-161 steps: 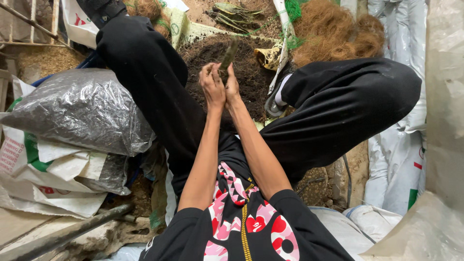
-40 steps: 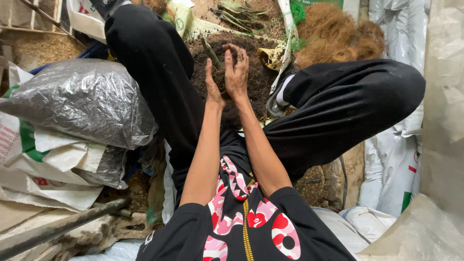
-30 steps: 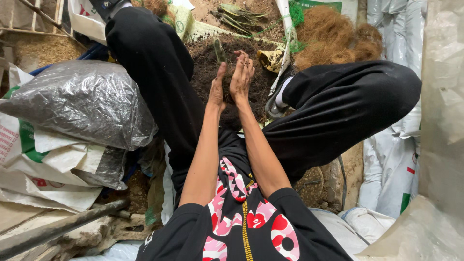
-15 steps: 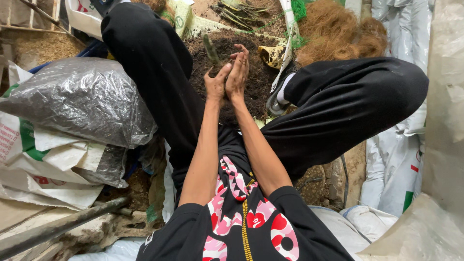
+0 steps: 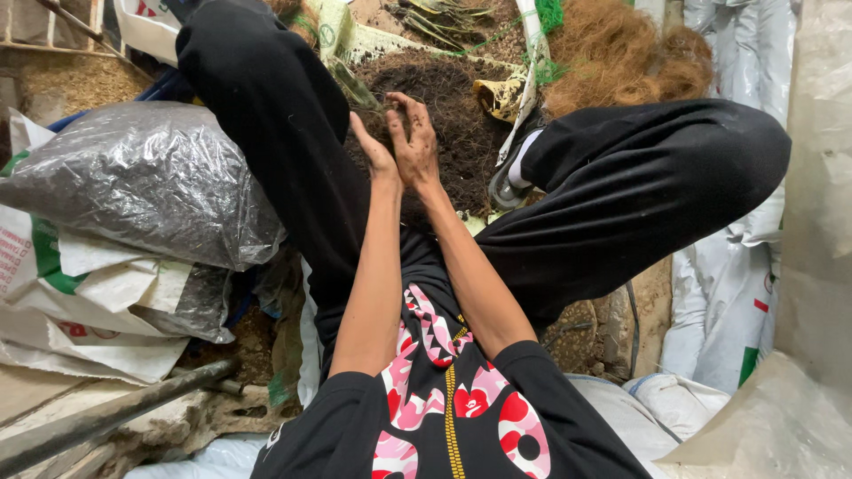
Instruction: The person sits cross-legged on the floor and mixes soil with both hands inside a large open sack. They repeatedly scoop, turn, and break up the soil to blend it with fibrous material.
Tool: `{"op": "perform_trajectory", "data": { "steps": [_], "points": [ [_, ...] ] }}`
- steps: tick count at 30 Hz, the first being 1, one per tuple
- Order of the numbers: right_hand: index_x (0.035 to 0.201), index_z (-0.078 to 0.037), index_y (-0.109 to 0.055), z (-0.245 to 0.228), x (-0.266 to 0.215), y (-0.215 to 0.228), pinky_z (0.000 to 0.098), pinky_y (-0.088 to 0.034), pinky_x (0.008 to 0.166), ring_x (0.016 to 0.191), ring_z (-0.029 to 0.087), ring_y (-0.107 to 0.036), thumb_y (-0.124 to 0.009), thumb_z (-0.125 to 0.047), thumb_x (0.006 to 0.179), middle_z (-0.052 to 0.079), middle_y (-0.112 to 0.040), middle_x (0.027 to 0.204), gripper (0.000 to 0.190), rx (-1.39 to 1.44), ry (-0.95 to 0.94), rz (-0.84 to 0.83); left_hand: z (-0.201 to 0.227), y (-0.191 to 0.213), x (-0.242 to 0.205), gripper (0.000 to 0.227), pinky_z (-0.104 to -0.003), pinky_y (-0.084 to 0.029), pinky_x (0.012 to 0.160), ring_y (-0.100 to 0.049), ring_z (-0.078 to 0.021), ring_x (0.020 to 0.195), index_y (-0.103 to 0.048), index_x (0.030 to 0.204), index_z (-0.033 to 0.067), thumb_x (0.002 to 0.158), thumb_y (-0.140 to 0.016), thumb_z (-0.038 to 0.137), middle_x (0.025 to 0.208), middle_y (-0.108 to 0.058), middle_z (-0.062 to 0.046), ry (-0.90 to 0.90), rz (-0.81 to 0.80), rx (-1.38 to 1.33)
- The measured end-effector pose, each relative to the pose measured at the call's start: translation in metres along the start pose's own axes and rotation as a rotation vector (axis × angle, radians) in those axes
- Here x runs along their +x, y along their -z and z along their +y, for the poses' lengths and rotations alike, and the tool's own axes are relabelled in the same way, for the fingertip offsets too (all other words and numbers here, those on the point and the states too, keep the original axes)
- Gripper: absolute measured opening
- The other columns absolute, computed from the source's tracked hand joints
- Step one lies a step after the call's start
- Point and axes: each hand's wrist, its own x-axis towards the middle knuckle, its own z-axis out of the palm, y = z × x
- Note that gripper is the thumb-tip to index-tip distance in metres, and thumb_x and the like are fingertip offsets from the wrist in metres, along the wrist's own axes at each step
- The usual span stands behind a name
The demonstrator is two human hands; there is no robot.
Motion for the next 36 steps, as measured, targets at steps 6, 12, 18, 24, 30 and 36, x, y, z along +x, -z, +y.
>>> {"op": "perform_trajectory", "data": {
  "steps": [6, 12, 18, 24, 30, 36],
  "points": [
    [0.134, -0.012, -0.062, 0.022, 0.007, -0.005, 0.0435, -0.053, 0.105, 0.121, 0.028, -0.067, -0.042, -0.036, 0.112, 0.012, -0.069, 0.129, 0.039, 0.074, 0.007, 0.113, -0.018, 0.016, 0.010, 0.067, -0.044, -0.029, 0.118, -0.043, -0.0266, 0.143, -0.054, 0.146, 0.0025, 0.104, -0.040, 0.053, 0.149, -0.054, -0.013, 0.098, 0.221, 0.483],
    [0.145, -0.017, -0.047, 0.047, 0.009, -0.012, 0.0486, -0.045, 0.110, 0.124, 0.029, -0.062, -0.036, -0.039, 0.110, 0.008, -0.066, 0.131, 0.043, 0.388, -0.161, 0.106, -0.018, 0.008, 0.002, 0.039, -0.046, -0.039, 0.115, -0.055, -0.0274, 0.129, -0.053, 0.138, 0.0091, 0.108, -0.041, 0.031, 0.132, -0.062, -0.010, -0.177, -0.038, 0.546],
    [0.131, -0.009, -0.065, 0.056, 0.012, -0.010, 0.0509, -0.048, 0.109, 0.119, 0.026, -0.063, -0.029, -0.059, 0.108, 0.007, -0.068, 0.127, 0.066, 0.624, -0.322, -0.009, -0.002, -0.016, -0.023, 0.022, -0.044, -0.048, 0.099, -0.058, -0.0218, 0.108, -0.046, 0.128, 0.0166, 0.107, -0.045, 0.014, 0.114, -0.058, -0.006, -0.184, -0.203, 0.404],
    [0.128, -0.007, -0.067, 0.042, 0.008, -0.007, 0.0402, -0.052, 0.102, 0.109, 0.023, -0.068, -0.037, -0.064, 0.103, 0.011, -0.072, 0.119, 0.069, 0.950, -0.557, -0.147, 0.016, -0.039, -0.026, 0.038, -0.039, -0.047, 0.097, -0.051, -0.0202, 0.099, -0.049, 0.133, 0.0115, 0.095, -0.048, 0.006, 0.114, -0.043, -0.009, -0.587, -0.051, 0.985],
    [0.131, -0.003, -0.066, 0.066, 0.007, -0.017, 0.0406, -0.054, 0.099, 0.109, 0.023, -0.066, -0.035, -0.062, 0.108, 0.011, -0.070, 0.121, 0.070, 0.898, -0.438, -0.124, 0.017, -0.048, -0.034, 0.018, -0.045, -0.042, 0.098, -0.054, -0.0306, 0.106, -0.058, 0.118, 0.0094, 0.108, -0.048, 0.020, 0.113, -0.054, -0.010, -0.973, 0.112, 1.267],
    [0.122, -0.001, -0.073, 0.117, 0.018, -0.025, 0.0362, -0.049, 0.098, 0.105, 0.019, -0.066, -0.034, -0.056, 0.108, 0.011, -0.075, 0.115, 0.068, 0.522, -0.324, 0.002, 0.012, -0.045, -0.028, 0.023, -0.046, -0.044, 0.096, -0.055, -0.0310, 0.105, -0.059, 0.118, 0.0098, 0.110, -0.050, 0.029, 0.114, -0.053, -0.012, -0.909, 0.036, 1.283]
  ]
}}
